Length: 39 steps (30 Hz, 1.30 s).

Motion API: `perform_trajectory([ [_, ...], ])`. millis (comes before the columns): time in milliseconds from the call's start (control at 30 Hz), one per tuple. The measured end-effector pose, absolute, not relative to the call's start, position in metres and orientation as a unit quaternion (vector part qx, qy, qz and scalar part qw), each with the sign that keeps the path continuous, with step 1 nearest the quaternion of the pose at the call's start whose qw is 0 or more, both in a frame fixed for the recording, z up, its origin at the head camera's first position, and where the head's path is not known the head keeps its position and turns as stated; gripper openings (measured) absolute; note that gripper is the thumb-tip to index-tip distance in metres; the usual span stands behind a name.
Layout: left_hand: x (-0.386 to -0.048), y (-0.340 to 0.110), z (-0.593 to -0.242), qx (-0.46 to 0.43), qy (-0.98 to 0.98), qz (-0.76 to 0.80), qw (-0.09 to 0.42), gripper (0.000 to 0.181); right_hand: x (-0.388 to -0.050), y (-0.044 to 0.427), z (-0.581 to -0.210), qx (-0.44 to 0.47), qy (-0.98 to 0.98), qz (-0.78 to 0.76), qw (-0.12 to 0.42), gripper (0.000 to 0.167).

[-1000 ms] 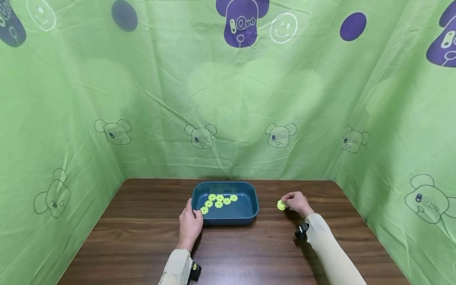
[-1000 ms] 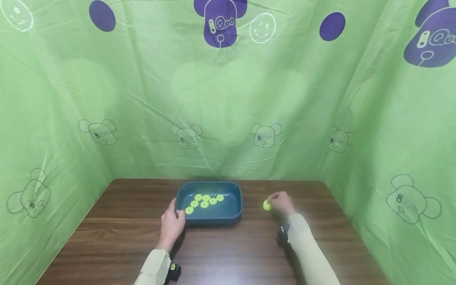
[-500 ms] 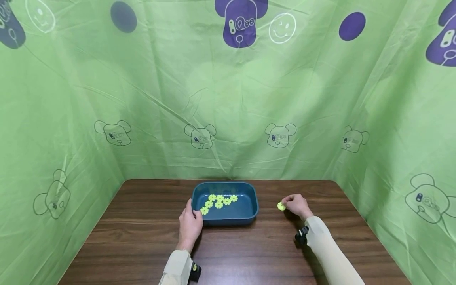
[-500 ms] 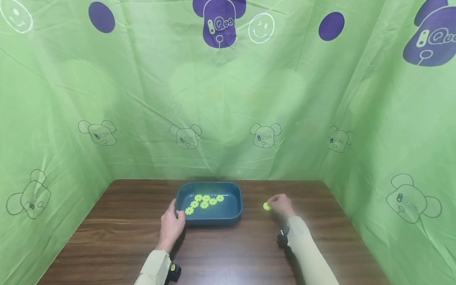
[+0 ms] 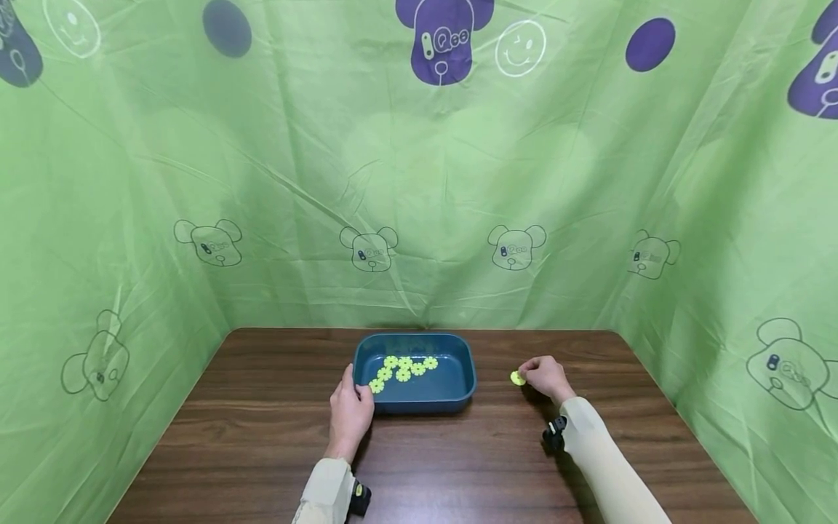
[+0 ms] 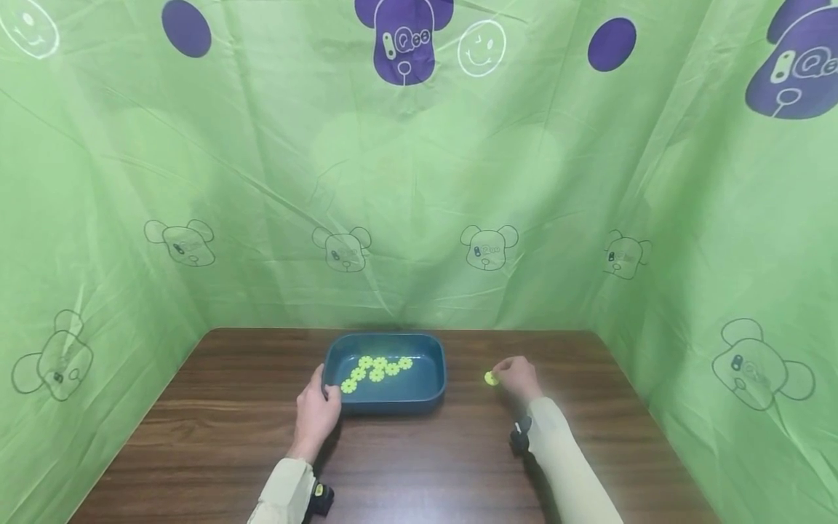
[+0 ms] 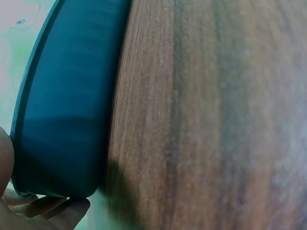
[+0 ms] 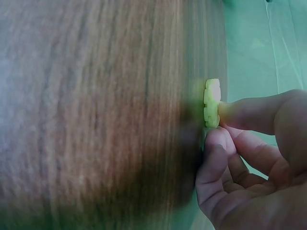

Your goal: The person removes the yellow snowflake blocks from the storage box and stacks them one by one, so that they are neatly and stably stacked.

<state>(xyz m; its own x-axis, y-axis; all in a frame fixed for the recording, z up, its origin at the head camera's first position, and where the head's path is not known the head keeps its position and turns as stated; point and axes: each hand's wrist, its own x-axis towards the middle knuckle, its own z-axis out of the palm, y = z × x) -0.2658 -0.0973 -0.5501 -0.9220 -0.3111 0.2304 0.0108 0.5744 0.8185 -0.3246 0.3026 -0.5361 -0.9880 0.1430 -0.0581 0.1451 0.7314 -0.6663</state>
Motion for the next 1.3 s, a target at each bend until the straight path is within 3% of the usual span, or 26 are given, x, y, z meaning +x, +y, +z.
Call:
perform_trajectory([
  [900, -0.266, -0.098, -0.55, 0.087, -0.869, -0.455, 0.175, 0.054, -0.328, 0.303, -0.537, 0.075, 0.933, -0.352, 0.006, 0.014],
  [1300, -0.267, -0.098, -0.551, 0.089, -0.868, -0.455, 0.179, 0.055, -0.346, 0.265, -0.504, 0.012, 0.937, -0.341, -0.066, 0.021],
])
